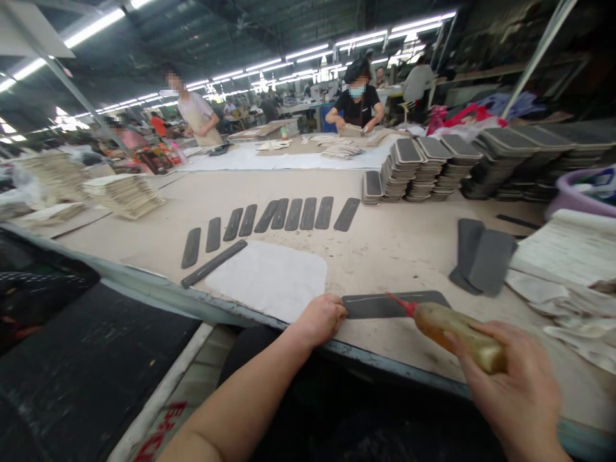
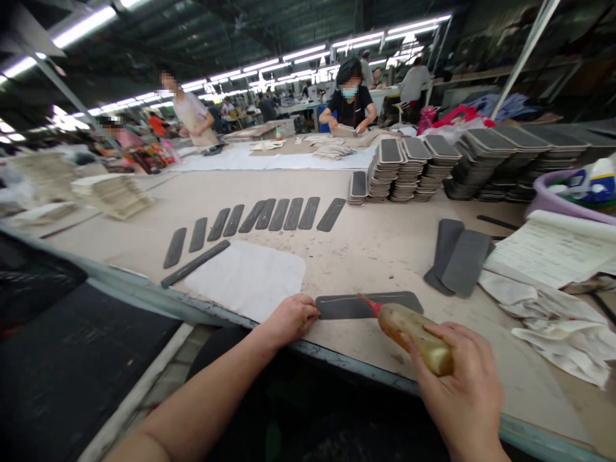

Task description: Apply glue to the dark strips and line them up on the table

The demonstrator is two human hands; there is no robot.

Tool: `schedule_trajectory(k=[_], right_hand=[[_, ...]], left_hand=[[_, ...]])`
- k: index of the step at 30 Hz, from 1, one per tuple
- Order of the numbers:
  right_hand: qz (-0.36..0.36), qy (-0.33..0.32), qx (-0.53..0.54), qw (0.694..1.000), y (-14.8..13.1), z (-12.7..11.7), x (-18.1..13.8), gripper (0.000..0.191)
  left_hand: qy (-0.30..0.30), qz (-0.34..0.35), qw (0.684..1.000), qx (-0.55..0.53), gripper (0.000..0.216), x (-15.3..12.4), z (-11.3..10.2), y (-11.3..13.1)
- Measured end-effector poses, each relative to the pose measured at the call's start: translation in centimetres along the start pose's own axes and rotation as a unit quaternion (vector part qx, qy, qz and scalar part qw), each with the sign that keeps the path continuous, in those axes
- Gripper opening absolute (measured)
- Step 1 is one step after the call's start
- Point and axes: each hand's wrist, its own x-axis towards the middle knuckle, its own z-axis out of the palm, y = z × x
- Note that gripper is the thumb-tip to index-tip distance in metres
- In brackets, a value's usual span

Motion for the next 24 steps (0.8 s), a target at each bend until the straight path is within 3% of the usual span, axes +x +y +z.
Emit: schedule_trajectory(k=[4, 9, 24], right_hand=[[-0.065, -0.046, 0.073, 0.994, -2.3, 2.3, -0.5, 0.031], [-0.085, -0.097, 0.072, 0.989, -3.4, 3.9, -1.0, 0.026], [-0.077, -0.126, 0.048, 0.988, -4.0, 1.5, -1.6, 0.022]], left_hand=[[-0.002, -0.004, 1.0, 0.005, 0.024, 0.1, 0.2, -0.2], [-0.01, -0.003, 1.0, 0.004, 0.023, -0.1, 0.0, 0.0], [-0.01, -0.013, 0.999, 0.041, 0.021, 0.1, -0.5, 0.7]])
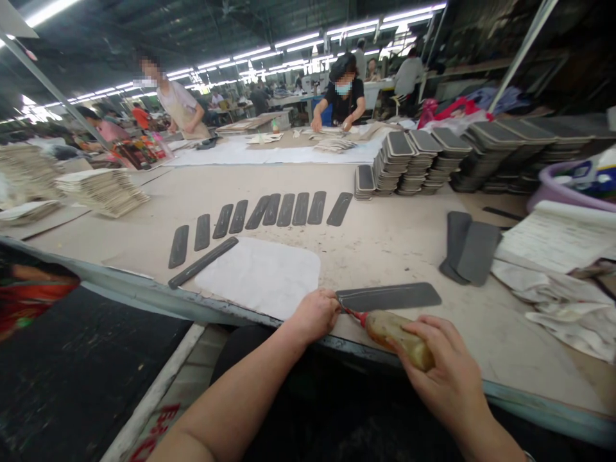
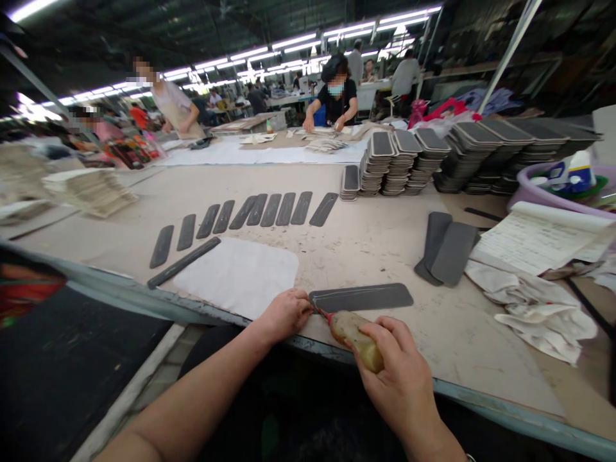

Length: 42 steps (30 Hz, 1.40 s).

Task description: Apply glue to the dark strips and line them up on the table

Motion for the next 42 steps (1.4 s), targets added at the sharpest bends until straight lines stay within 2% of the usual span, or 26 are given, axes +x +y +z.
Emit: schedule_trajectory(k=[8, 17, 20, 23, 27, 30, 32, 38, 42], right_hand=[[0.088, 0.053, -0.05, 0.993, 2.5, -2.5, -0.9, 0.028], [0.159, 0.145, -0.169, 0.962, 6.7, -4.7, -1.7, 0.033], [0.146, 0.168, -0.176, 0.959, 7.1, -4.7, -1.7, 0.03], [0.099, 0.168, -0.11, 0.975, 5.9, -3.5, -1.4, 0.029], [0.039, 0.099, -0.011, 0.994, 2.9, -1.0, -0.9, 0.023], [0.029, 0.042, -0.008, 0.999, 1.8, -0.1, -0.8, 0.02], [0.052, 0.044, -0.033, 0.997, 2.4, -0.5, -0.9, 0.021], [0.111, 0.138, -0.117, 0.977, 6.5, -3.2, -1.6, 0.03], [0.129, 0.179, -0.152, 0.963, 7.7, -4.0, -1.1, 0.033]], left_hand=[[0.007, -0.013, 1.0, 0.024, 0.023, 0.3, 0.0, 0.3], [0.02, -0.015, 0.999, 0.028, 0.023, 0.4, 0.5, 0.1], [0.021, -0.014, 0.999, 0.03, 0.022, 0.4, 0.5, 0.2], [0.014, -0.013, 0.999, 0.036, 0.021, 0.5, 0.3, 0.3], [0.003, -0.018, 0.999, 0.045, 0.021, 0.5, -0.1, 0.6], [-0.006, -0.025, 0.998, 0.049, 0.021, 0.6, -0.3, 0.9], [-0.008, -0.025, 0.998, 0.05, 0.021, 0.6, -0.4, 0.9], [0.003, -0.023, 0.998, 0.052, 0.021, 0.6, 0.0, 0.7], [0.003, -0.018, 0.999, 0.049, 0.021, 0.6, 0.3, 0.5]])
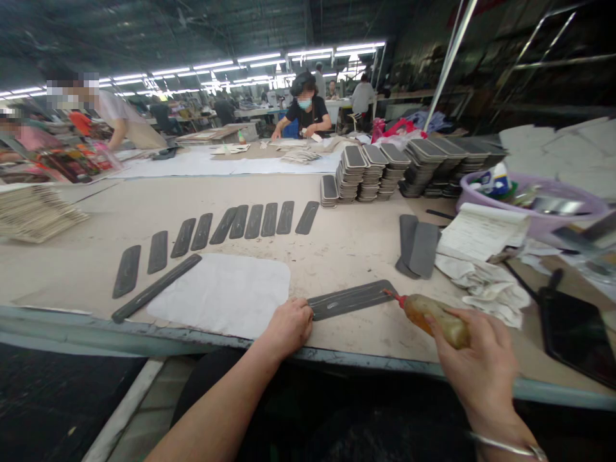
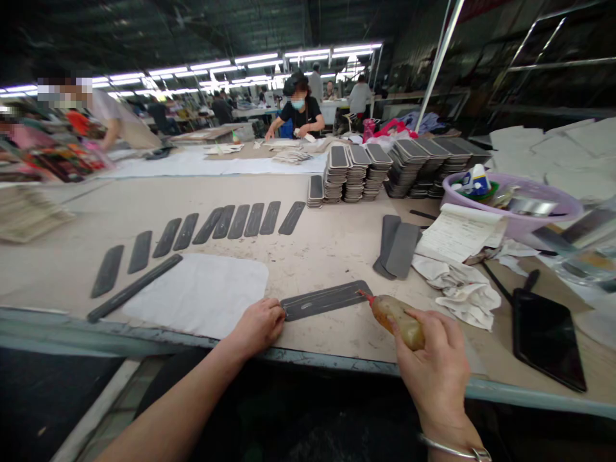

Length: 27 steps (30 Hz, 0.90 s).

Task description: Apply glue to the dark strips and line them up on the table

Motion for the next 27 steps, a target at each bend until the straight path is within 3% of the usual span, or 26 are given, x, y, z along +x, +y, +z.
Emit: schedule_trajectory(k=[4, 8, 20, 23, 27], right_hand=[[0.014, 0.028, -0.011, 0.999, 0.2, 0.7, 0.8, 0.035], [0.025, 0.012, -0.012, 1.0, 0.2, 1.3, 1.1, 0.035], [0.032, 0.007, -0.057, 0.998, 0.4, -0.8, 0.1, 0.037], [0.024, -0.006, -0.026, 0.999, -0.5, -0.8, 0.0, 0.04], [0.004, -0.061, 0.093, 0.994, -2.5, -0.3, -0.2, 0.037]], left_hand=[[-0.005, -0.002, 1.0, 0.001, 0.022, 0.0, -0.1, 0.0], [-0.006, -0.003, 1.0, 0.009, 0.02, 0.0, -0.1, 0.1], [-0.008, -0.011, 1.0, 0.017, 0.019, 0.1, -0.1, 0.2], [-0.011, -0.01, 1.0, 0.022, 0.018, 0.0, -0.1, 0.2], [-0.008, -0.012, 0.999, 0.03, 0.017, 0.0, 0.0, 0.3]])
